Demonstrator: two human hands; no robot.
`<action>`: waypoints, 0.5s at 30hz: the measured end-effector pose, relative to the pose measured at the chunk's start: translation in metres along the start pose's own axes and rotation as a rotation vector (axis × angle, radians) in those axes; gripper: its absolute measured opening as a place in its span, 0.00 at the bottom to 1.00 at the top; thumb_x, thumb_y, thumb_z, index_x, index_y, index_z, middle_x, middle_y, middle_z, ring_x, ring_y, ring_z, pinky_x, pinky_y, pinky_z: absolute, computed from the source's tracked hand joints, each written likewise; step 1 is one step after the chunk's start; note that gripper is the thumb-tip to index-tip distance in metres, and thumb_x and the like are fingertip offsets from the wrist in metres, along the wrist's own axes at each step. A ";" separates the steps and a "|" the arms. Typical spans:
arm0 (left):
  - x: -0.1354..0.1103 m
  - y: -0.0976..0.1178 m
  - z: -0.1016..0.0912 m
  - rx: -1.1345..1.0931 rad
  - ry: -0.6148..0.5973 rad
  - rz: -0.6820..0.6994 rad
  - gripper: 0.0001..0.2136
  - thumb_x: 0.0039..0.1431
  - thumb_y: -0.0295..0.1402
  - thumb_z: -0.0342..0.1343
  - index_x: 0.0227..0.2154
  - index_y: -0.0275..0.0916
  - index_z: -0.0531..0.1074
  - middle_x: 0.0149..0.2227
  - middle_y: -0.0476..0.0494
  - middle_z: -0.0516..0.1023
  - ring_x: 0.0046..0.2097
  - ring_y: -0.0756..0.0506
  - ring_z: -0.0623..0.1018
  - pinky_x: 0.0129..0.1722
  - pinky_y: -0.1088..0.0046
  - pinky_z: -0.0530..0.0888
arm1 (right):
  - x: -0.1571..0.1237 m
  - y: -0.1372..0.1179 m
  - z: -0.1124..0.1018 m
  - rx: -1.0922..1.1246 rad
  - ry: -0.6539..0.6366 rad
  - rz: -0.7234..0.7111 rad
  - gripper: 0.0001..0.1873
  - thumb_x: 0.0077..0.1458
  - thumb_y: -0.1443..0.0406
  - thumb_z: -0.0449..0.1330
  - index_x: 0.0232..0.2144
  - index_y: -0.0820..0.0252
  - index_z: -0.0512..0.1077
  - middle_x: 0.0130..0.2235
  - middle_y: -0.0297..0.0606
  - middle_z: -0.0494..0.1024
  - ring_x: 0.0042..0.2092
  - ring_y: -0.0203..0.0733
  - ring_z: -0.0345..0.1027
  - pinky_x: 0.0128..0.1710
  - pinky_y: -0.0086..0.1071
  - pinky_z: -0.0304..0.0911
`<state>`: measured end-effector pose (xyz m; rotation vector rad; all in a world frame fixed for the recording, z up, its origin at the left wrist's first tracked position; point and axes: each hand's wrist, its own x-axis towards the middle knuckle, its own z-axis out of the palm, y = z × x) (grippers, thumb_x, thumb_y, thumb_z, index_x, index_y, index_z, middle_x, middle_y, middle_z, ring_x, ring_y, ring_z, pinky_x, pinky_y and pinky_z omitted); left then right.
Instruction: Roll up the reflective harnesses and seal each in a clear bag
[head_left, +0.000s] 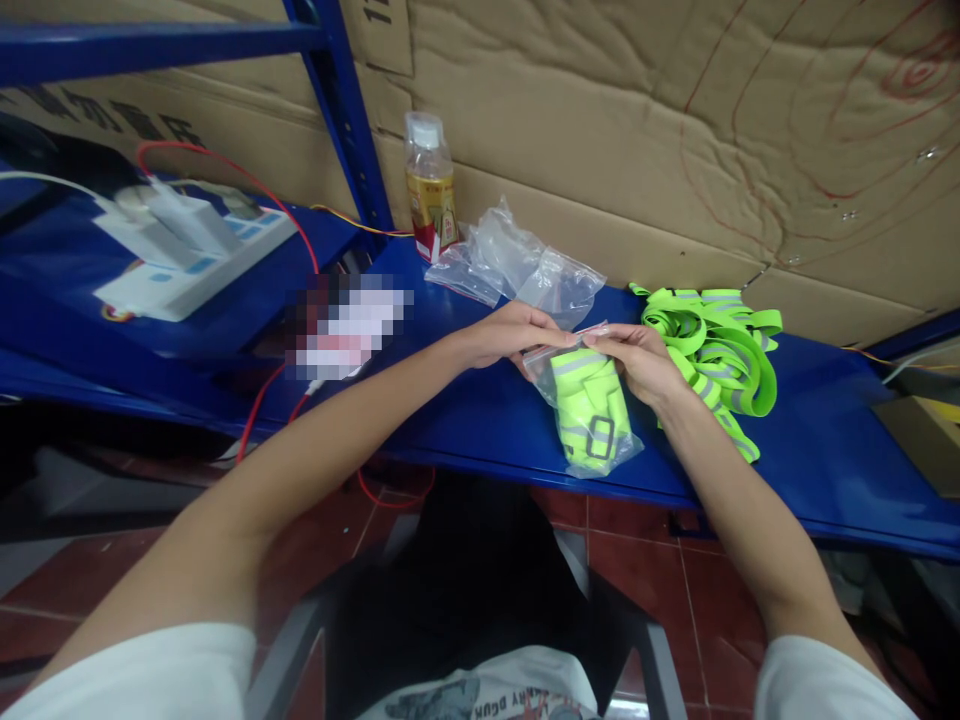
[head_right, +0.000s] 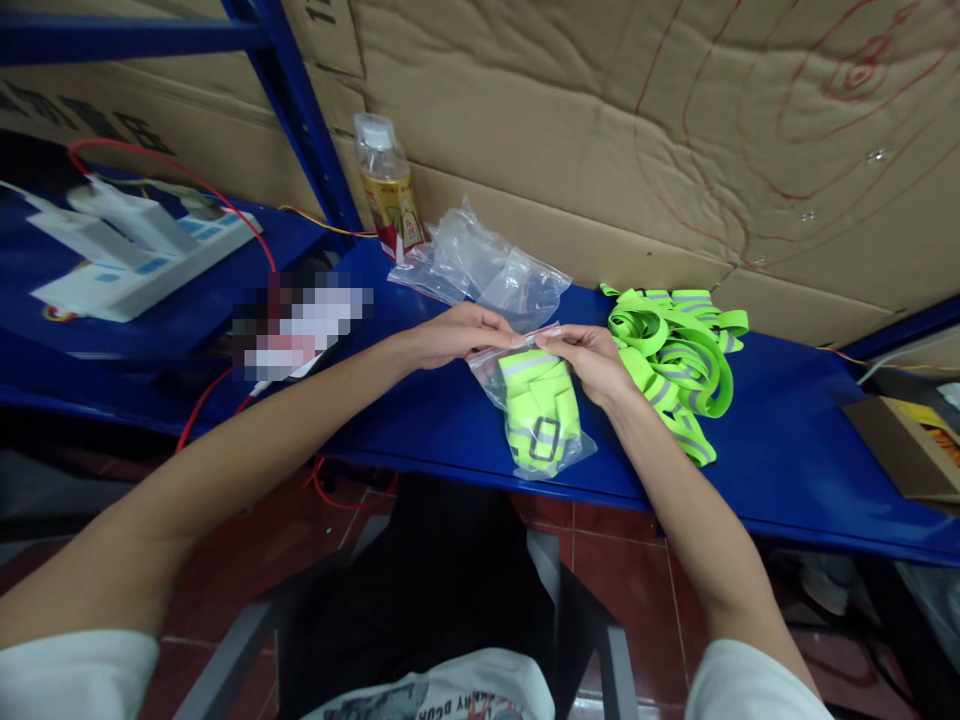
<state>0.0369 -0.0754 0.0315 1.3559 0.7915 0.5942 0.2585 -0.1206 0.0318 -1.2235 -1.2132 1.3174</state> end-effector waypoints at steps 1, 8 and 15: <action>-0.001 0.002 -0.001 0.009 -0.012 -0.023 0.10 0.54 0.35 0.75 0.28 0.35 0.83 0.24 0.45 0.80 0.24 0.52 0.78 0.22 0.79 0.72 | 0.000 0.000 0.000 0.002 0.021 0.014 0.16 0.36 0.58 0.82 0.29 0.56 0.88 0.32 0.37 0.87 0.32 0.39 0.77 0.38 0.33 0.73; -0.003 0.007 0.003 -0.030 0.090 0.080 0.06 0.57 0.27 0.72 0.26 0.34 0.82 0.25 0.47 0.80 0.24 0.56 0.77 0.21 0.84 0.66 | 0.004 -0.001 -0.002 0.056 0.071 0.034 0.18 0.37 0.54 0.82 0.30 0.55 0.87 0.33 0.39 0.88 0.32 0.42 0.78 0.34 0.35 0.73; -0.004 0.009 0.009 -0.008 0.191 0.039 0.06 0.58 0.30 0.72 0.29 0.35 0.82 0.25 0.47 0.81 0.25 0.53 0.78 0.26 0.76 0.77 | 0.008 0.006 -0.005 -0.012 0.081 -0.078 0.20 0.38 0.52 0.82 0.32 0.54 0.87 0.36 0.38 0.88 0.34 0.41 0.78 0.38 0.36 0.74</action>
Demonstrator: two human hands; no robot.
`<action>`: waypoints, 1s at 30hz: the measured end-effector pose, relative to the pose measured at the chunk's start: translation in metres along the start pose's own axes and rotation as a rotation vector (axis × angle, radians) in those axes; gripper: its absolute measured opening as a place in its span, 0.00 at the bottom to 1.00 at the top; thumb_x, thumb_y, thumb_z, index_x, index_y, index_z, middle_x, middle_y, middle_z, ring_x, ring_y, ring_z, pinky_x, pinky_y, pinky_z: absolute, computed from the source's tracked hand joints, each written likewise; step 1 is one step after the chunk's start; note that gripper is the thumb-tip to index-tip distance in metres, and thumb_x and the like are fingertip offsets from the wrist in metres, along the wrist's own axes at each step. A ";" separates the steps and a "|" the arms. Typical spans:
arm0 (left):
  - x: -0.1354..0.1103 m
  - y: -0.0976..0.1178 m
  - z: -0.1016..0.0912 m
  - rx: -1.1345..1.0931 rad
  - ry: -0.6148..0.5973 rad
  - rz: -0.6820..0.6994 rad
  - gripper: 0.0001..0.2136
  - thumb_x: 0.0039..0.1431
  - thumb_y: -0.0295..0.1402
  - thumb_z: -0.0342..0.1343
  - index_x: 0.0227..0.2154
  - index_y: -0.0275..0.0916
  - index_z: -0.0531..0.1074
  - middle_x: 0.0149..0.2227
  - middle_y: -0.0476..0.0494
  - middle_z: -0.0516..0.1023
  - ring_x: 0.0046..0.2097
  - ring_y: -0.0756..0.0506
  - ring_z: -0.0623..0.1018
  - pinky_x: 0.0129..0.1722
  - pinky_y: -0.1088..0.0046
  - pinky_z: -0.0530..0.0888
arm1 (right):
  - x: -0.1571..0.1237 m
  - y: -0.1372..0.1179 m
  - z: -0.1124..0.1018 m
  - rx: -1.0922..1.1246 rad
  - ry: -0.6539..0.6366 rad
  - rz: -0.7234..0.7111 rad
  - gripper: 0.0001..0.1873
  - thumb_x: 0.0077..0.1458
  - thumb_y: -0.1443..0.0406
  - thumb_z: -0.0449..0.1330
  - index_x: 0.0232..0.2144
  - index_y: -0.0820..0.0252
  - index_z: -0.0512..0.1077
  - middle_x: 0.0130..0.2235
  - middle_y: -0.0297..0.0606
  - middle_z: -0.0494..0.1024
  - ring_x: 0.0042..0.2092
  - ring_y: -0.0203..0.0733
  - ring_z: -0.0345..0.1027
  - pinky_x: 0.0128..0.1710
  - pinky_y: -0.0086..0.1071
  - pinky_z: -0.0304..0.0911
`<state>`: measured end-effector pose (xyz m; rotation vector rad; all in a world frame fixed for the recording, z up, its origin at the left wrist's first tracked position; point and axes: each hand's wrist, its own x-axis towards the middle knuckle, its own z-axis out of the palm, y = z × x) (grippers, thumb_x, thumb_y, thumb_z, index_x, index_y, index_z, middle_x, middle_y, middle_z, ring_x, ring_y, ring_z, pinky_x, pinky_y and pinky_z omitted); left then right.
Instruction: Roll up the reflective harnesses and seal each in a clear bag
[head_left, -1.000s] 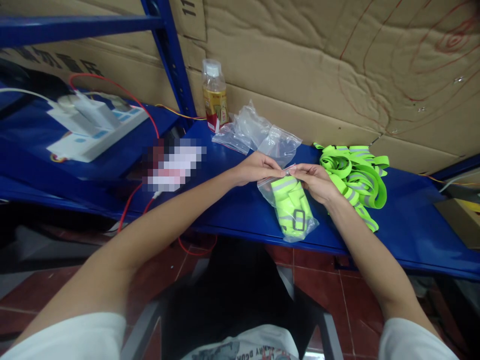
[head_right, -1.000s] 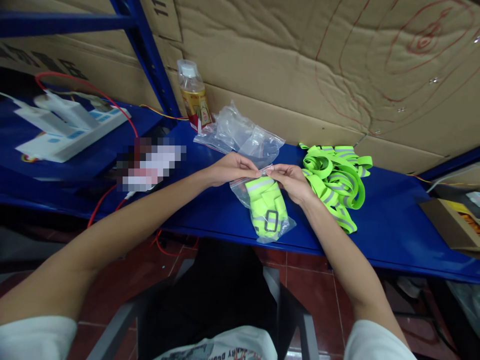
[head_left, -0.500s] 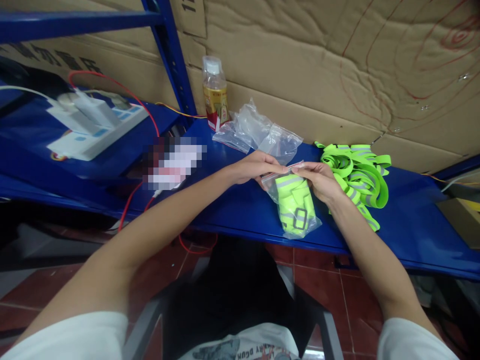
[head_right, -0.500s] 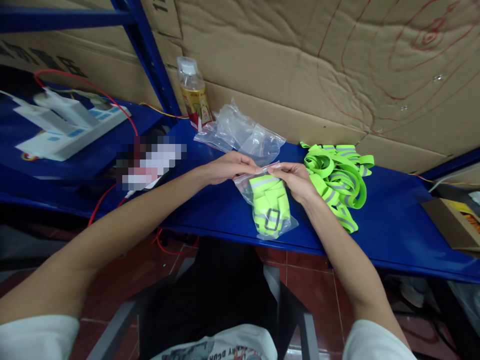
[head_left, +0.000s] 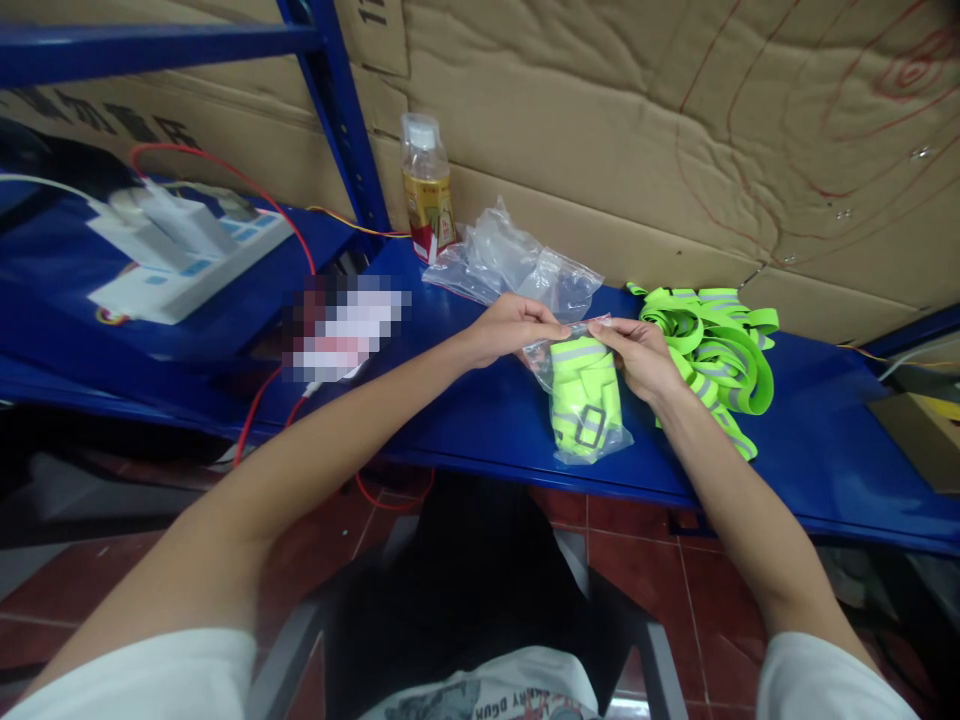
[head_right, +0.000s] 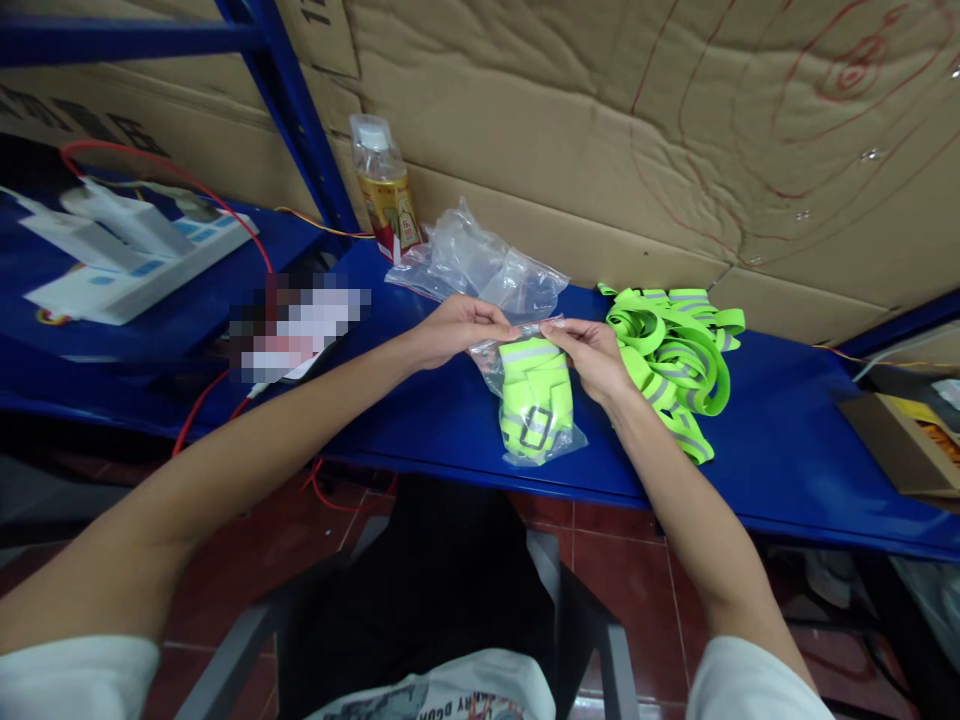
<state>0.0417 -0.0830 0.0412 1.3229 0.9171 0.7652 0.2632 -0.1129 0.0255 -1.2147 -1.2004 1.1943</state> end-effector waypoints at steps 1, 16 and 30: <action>0.000 0.000 0.000 0.003 0.002 -0.005 0.06 0.58 0.30 0.72 0.29 0.35 0.83 0.26 0.47 0.81 0.26 0.52 0.78 0.27 0.76 0.77 | 0.000 0.001 0.000 -0.006 0.002 -0.025 0.19 0.38 0.52 0.82 0.32 0.54 0.87 0.35 0.37 0.88 0.34 0.41 0.78 0.39 0.36 0.74; 0.005 -0.017 -0.002 0.083 -0.007 0.244 0.09 0.58 0.36 0.72 0.35 0.35 0.85 0.27 0.45 0.83 0.25 0.51 0.79 0.23 0.77 0.78 | -0.006 -0.006 0.005 0.022 -0.049 0.050 0.20 0.38 0.54 0.83 0.34 0.54 0.88 0.36 0.38 0.89 0.36 0.42 0.81 0.45 0.38 0.76; 0.007 -0.024 -0.003 0.146 -0.064 0.376 0.09 0.58 0.36 0.70 0.31 0.34 0.82 0.25 0.47 0.81 0.24 0.54 0.77 0.23 0.81 0.72 | -0.006 -0.005 0.001 0.001 -0.123 0.141 0.21 0.39 0.52 0.82 0.35 0.54 0.88 0.38 0.41 0.89 0.36 0.44 0.81 0.41 0.37 0.76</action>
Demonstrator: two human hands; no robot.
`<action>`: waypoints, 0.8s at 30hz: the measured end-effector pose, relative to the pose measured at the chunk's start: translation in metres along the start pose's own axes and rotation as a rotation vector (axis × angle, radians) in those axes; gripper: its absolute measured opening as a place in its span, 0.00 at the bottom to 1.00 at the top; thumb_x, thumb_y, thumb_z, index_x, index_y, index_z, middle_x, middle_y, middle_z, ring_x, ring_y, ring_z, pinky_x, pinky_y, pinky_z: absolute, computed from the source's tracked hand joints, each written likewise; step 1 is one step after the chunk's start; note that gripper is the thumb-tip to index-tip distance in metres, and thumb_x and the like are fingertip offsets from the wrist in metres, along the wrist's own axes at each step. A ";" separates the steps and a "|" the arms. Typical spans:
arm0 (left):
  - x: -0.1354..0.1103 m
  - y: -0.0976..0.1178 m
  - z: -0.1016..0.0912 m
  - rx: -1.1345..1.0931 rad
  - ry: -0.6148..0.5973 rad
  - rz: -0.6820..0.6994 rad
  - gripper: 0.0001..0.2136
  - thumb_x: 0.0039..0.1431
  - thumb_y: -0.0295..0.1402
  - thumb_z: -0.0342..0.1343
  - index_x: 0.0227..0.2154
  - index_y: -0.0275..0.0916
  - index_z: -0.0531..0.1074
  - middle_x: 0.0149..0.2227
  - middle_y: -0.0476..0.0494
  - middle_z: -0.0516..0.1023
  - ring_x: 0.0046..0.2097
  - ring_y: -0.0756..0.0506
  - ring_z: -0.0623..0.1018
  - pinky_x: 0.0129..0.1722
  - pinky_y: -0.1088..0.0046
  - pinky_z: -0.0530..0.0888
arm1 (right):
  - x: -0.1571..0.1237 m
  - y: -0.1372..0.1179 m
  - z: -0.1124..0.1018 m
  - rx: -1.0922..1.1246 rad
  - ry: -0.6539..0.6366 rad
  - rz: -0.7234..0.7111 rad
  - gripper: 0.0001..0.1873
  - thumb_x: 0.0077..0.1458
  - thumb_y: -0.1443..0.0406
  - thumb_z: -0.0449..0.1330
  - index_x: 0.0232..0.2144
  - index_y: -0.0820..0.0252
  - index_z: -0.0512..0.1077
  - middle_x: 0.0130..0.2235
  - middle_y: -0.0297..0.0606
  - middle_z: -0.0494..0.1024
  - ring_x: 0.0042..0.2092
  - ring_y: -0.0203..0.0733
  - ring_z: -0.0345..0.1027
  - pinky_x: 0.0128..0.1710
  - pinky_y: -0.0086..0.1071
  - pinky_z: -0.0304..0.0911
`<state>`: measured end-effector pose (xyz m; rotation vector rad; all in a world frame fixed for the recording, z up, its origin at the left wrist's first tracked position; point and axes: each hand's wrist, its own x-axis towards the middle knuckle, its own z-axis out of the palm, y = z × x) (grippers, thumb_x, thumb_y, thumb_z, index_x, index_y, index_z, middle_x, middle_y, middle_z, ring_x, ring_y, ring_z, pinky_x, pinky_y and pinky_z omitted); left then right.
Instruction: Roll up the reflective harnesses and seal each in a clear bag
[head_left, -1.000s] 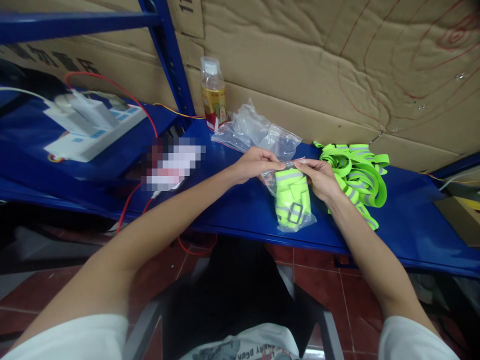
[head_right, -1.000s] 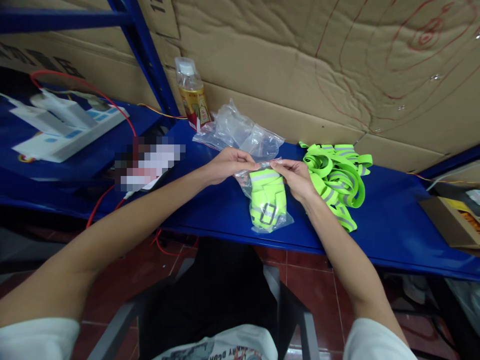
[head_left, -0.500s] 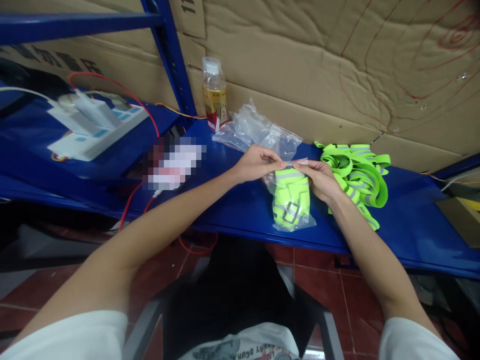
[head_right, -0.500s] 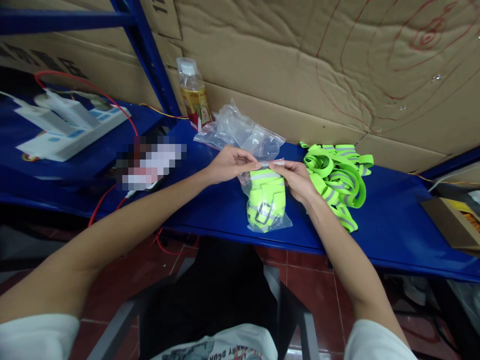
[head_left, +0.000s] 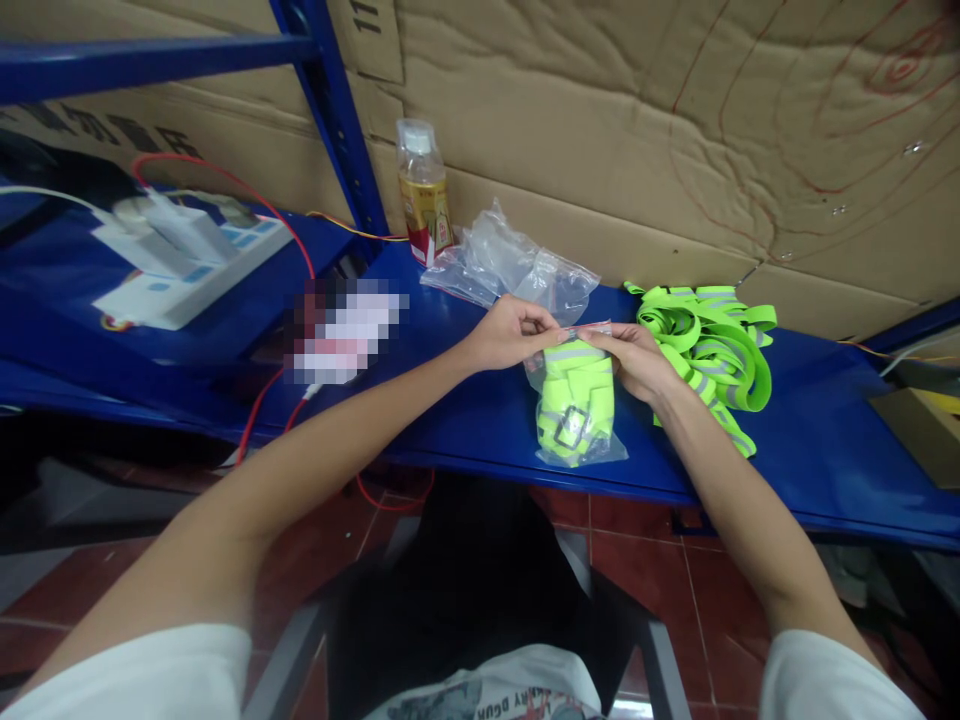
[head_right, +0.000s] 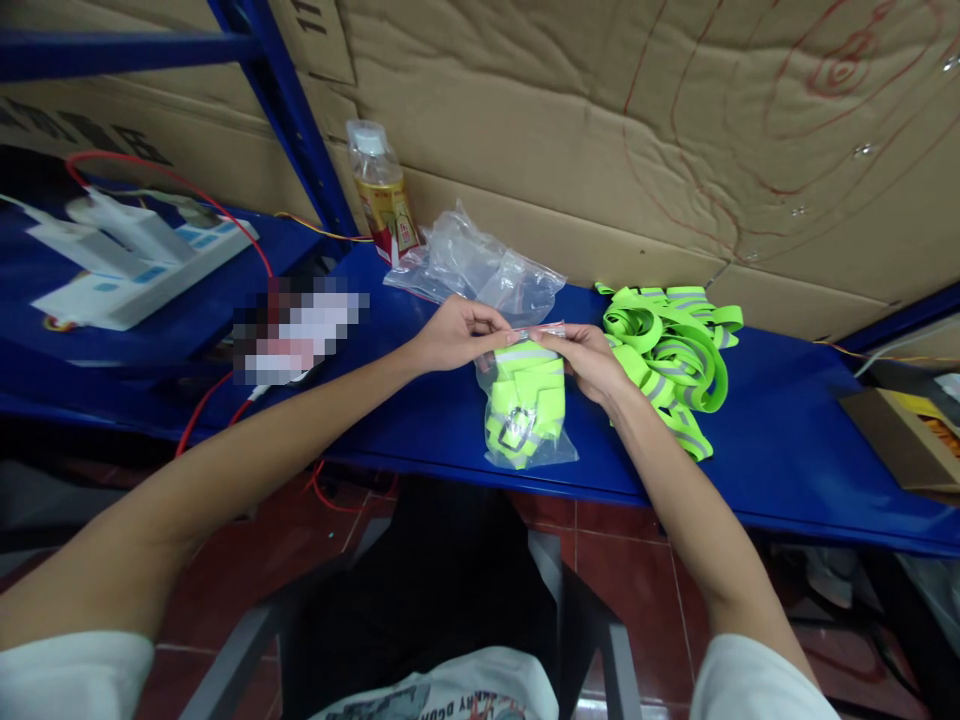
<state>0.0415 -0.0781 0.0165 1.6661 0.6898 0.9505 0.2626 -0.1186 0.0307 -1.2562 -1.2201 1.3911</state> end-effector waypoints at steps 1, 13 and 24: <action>0.000 0.000 0.000 0.005 -0.007 -0.001 0.10 0.58 0.37 0.70 0.31 0.34 0.82 0.24 0.47 0.81 0.23 0.54 0.76 0.23 0.81 0.72 | 0.000 0.000 -0.002 0.002 -0.016 0.005 0.21 0.40 0.53 0.82 0.35 0.54 0.88 0.38 0.41 0.89 0.37 0.44 0.82 0.41 0.37 0.76; 0.004 -0.007 -0.006 0.004 -0.046 -0.068 0.09 0.57 0.36 0.70 0.36 0.35 0.86 0.33 0.41 0.87 0.31 0.52 0.82 0.31 0.78 0.76 | -0.002 -0.002 0.002 -0.117 -0.002 -0.177 0.17 0.35 0.54 0.83 0.27 0.54 0.87 0.31 0.35 0.85 0.33 0.39 0.74 0.38 0.35 0.68; 0.004 -0.007 0.000 0.180 -0.070 0.122 0.09 0.61 0.36 0.67 0.34 0.35 0.85 0.33 0.42 0.87 0.33 0.52 0.81 0.35 0.78 0.76 | -0.002 -0.001 -0.005 -0.217 -0.019 0.013 0.20 0.37 0.52 0.82 0.31 0.55 0.88 0.31 0.37 0.87 0.30 0.39 0.74 0.30 0.32 0.65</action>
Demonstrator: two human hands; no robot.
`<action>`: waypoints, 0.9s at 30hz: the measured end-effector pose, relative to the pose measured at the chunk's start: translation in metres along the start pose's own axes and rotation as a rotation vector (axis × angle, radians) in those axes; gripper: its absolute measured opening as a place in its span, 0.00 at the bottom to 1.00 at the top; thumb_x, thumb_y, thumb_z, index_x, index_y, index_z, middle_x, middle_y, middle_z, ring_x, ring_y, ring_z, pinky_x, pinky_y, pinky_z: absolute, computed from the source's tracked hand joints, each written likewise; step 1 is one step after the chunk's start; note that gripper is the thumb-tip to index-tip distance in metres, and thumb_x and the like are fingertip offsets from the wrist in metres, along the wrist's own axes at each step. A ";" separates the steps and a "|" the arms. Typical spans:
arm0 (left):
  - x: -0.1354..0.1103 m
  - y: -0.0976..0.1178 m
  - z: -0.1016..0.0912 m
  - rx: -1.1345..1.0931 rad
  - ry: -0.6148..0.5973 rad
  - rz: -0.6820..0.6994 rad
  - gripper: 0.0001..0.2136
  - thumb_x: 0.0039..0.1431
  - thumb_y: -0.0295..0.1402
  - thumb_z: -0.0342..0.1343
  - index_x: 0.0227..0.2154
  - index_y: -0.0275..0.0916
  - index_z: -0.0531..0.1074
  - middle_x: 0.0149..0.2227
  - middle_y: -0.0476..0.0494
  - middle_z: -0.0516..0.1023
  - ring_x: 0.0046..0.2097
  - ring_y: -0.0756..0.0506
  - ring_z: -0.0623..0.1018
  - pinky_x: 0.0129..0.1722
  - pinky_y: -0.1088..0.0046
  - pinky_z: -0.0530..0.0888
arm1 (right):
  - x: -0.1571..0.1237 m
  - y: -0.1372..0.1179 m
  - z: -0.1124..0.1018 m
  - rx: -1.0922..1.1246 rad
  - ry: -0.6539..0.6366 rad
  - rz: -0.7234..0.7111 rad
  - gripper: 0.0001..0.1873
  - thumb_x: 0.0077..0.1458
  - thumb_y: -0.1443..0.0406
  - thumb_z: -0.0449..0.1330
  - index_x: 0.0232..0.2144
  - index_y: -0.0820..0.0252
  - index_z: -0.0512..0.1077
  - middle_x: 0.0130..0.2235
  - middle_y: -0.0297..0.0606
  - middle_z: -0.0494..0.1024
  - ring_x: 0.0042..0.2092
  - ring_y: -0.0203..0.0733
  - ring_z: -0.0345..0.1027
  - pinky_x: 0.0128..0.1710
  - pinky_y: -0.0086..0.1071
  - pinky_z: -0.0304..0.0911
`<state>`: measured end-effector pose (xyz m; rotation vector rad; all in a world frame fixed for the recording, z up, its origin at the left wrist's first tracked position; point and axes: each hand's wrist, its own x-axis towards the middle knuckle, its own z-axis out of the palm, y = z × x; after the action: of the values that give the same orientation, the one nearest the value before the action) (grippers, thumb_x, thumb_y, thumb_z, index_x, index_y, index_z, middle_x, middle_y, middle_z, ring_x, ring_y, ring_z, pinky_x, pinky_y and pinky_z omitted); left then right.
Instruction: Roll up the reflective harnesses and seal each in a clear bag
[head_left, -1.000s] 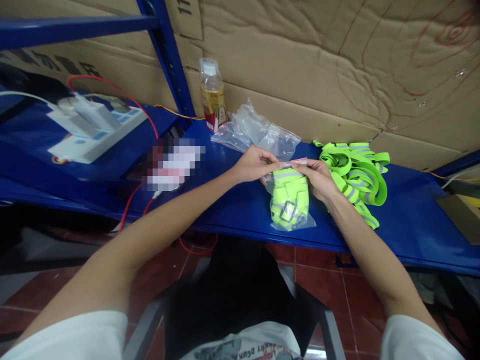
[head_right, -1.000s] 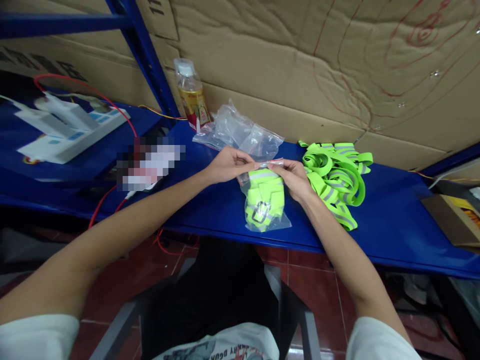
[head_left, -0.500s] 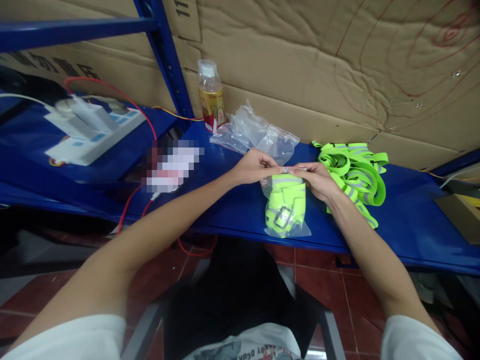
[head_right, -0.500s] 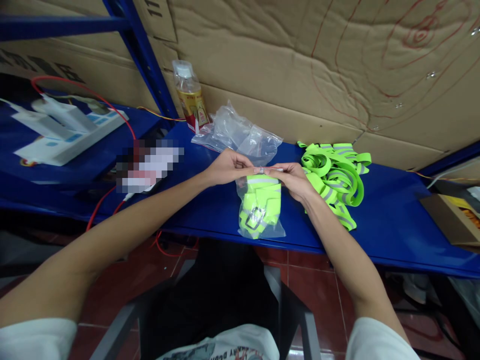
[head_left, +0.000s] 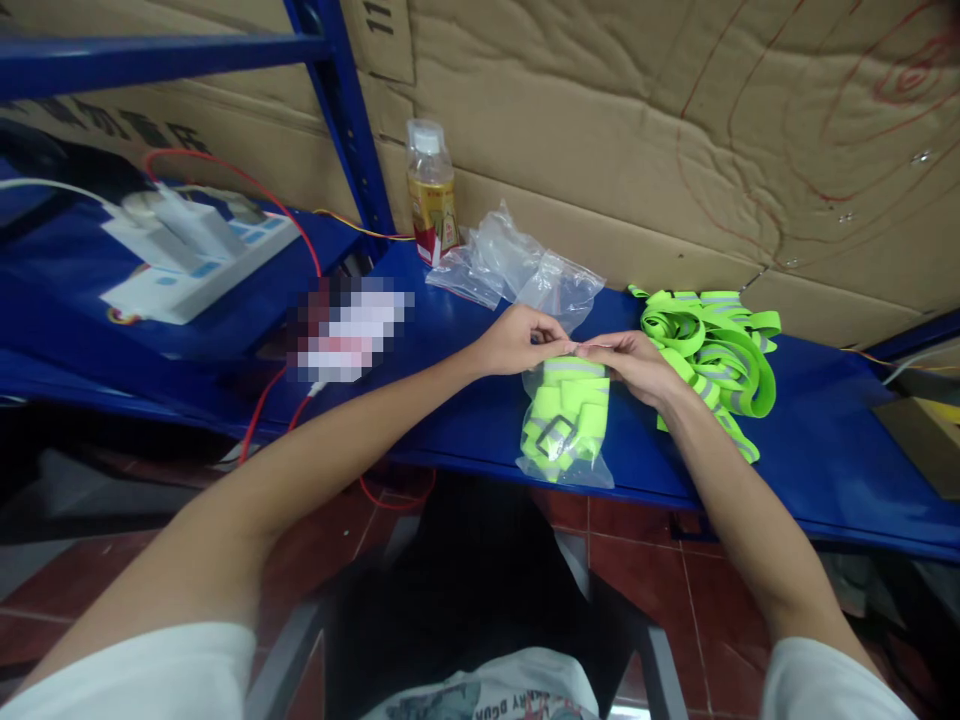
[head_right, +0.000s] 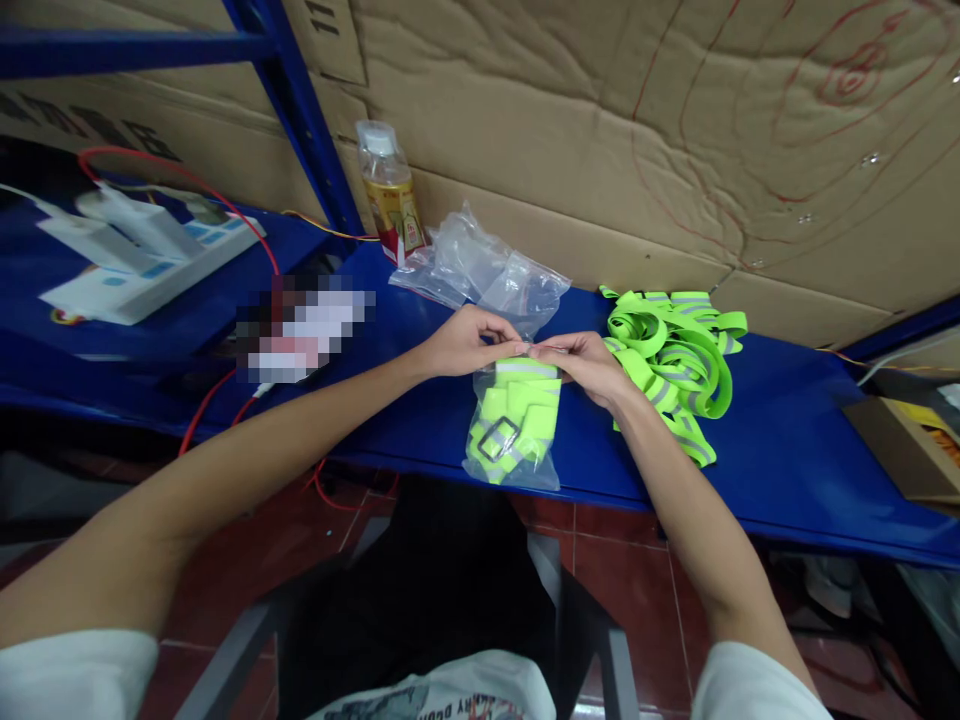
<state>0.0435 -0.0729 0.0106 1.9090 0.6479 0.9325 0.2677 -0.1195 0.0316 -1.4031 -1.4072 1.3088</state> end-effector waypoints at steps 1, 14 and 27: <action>0.000 -0.001 0.000 -0.013 -0.004 -0.015 0.09 0.61 0.37 0.67 0.35 0.35 0.86 0.33 0.42 0.87 0.32 0.52 0.81 0.34 0.78 0.75 | 0.000 0.000 -0.003 -0.013 -0.011 -0.008 0.19 0.38 0.52 0.82 0.32 0.54 0.88 0.32 0.38 0.87 0.31 0.39 0.74 0.30 0.32 0.66; 0.000 -0.004 -0.004 -0.109 -0.019 -0.185 0.21 0.65 0.47 0.66 0.23 0.37 0.75 0.20 0.50 0.74 0.18 0.55 0.71 0.18 0.79 0.66 | -0.005 -0.007 -0.017 -0.293 -0.261 -0.125 0.23 0.56 0.43 0.71 0.27 0.55 0.79 0.16 0.26 0.68 0.16 0.30 0.53 0.17 0.30 0.45; 0.002 0.001 -0.009 -0.314 -0.018 -0.319 0.16 0.54 0.43 0.75 0.28 0.34 0.82 0.24 0.50 0.77 0.25 0.56 0.73 0.26 0.80 0.70 | -0.005 -0.006 -0.006 -0.315 -0.369 -0.360 0.29 0.67 0.42 0.62 0.26 0.55 0.60 0.24 0.23 0.51 0.25 0.31 0.42 0.22 0.30 0.39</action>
<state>0.0371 -0.0671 0.0150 1.4838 0.7238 0.7616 0.2724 -0.1229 0.0395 -1.0569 -2.0794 1.1804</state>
